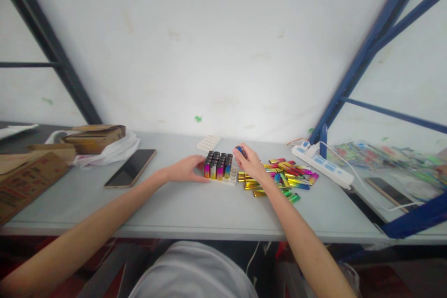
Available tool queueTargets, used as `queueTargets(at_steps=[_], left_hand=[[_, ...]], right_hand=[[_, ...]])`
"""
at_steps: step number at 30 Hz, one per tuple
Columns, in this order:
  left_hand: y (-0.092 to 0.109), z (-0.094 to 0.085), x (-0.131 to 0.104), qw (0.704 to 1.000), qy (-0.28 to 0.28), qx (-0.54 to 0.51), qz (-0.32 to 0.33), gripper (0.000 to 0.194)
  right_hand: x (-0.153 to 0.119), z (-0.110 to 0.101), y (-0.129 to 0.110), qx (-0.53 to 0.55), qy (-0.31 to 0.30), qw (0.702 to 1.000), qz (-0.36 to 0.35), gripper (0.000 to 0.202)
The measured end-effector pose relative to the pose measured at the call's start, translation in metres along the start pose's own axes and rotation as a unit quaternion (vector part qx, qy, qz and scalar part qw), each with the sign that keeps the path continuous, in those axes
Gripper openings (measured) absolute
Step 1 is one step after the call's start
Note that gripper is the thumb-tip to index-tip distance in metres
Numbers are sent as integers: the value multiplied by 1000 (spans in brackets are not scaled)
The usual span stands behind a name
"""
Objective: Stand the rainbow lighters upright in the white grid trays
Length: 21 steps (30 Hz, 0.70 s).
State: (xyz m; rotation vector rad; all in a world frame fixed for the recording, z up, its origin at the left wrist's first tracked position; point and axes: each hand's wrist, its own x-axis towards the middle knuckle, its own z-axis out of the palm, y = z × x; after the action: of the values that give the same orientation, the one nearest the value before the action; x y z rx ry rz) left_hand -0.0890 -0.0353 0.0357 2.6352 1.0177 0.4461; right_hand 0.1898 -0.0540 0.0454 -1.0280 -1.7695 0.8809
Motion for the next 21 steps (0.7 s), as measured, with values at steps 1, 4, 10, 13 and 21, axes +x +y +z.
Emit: queueTargets(at_steps=[1,4,10,13,21], left_hand=[[0,0,0,1000,1,-1,-1,54],[0,1,1,1000,-1,-3,-7,54],[0,-1,1,1000,-6,-5,-27,56],[0,-1,1,1000,-6,-9,-21,55],[-3,1,1,1000,-2,-10,-24,57]], right_hand=[[0,-1,-2,23,-14,1000,-4,40],[-1,-7,-6,-3,-20,998,-64,41],[-3,-15,-7,-119,-39,987,-98,41],[-6,-15,-7,-104,-71,989,-81,38],[-10,-8,-13,-143,-106,981,-81,34]])
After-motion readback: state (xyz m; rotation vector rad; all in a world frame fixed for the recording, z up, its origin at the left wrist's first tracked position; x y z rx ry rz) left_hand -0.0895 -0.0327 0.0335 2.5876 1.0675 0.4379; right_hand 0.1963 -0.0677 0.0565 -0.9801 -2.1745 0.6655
